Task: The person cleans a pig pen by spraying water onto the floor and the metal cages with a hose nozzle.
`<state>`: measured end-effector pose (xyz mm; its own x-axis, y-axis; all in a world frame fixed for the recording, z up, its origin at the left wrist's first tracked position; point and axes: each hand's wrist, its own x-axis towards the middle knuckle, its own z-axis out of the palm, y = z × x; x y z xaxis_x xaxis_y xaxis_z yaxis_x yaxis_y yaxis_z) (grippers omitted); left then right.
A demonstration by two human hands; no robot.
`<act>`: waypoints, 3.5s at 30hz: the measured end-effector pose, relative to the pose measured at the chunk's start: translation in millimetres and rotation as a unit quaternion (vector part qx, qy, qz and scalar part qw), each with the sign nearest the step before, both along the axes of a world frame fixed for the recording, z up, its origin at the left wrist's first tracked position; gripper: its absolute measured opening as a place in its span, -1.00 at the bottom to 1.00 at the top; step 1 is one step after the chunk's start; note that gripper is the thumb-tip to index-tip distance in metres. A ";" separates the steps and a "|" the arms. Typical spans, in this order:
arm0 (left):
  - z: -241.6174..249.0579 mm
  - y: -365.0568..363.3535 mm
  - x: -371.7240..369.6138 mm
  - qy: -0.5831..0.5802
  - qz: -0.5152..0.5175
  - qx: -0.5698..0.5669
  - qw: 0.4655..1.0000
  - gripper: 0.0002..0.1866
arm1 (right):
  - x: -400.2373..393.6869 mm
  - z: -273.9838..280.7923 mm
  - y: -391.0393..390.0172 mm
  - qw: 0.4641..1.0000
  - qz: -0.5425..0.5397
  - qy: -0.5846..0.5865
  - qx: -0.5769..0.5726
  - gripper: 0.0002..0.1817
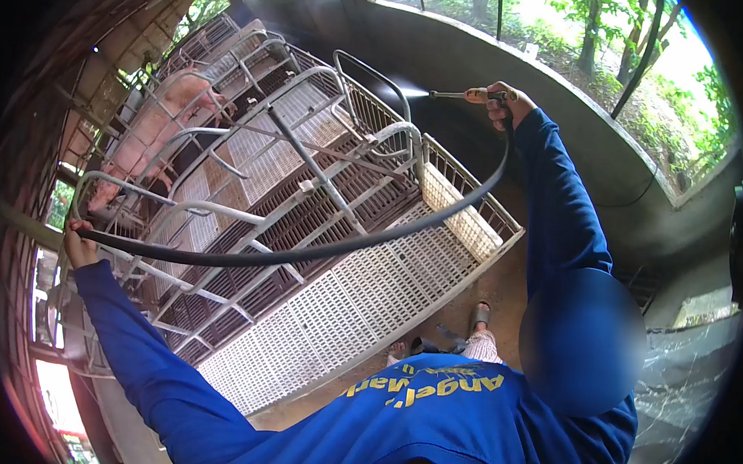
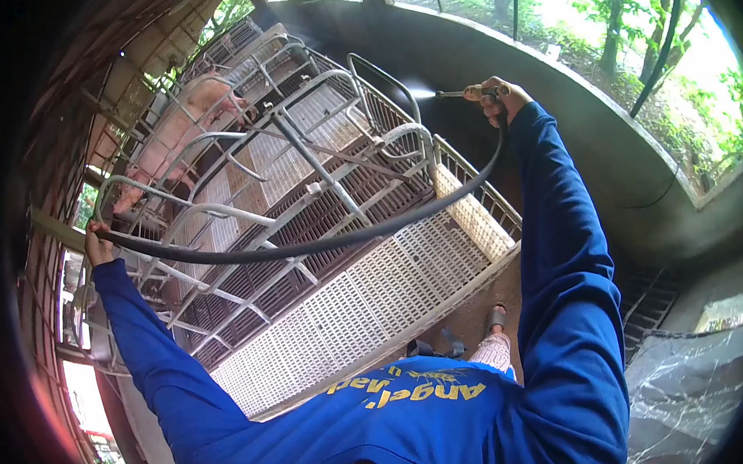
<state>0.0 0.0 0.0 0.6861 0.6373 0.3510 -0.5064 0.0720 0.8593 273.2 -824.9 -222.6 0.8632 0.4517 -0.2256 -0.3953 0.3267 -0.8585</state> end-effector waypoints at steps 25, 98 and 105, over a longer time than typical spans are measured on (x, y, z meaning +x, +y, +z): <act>-12.9 -152.7 105.1 0.118 0.224 0.063 0.965 -0.83 | 137.1 -140.2 -53.9 0.981 -0.045 0.133 0.138 -0.81; -72.5 -248.3 93.7 0.195 0.262 0.031 0.945 -0.84 | 156.2 -174.0 -36.3 0.981 -0.101 0.081 0.143 -0.75; -71.9 -245.7 94.7 0.192 0.248 0.022 0.949 -0.84 | 161.0 -180.9 -30.7 0.982 -0.126 0.090 0.112 -0.82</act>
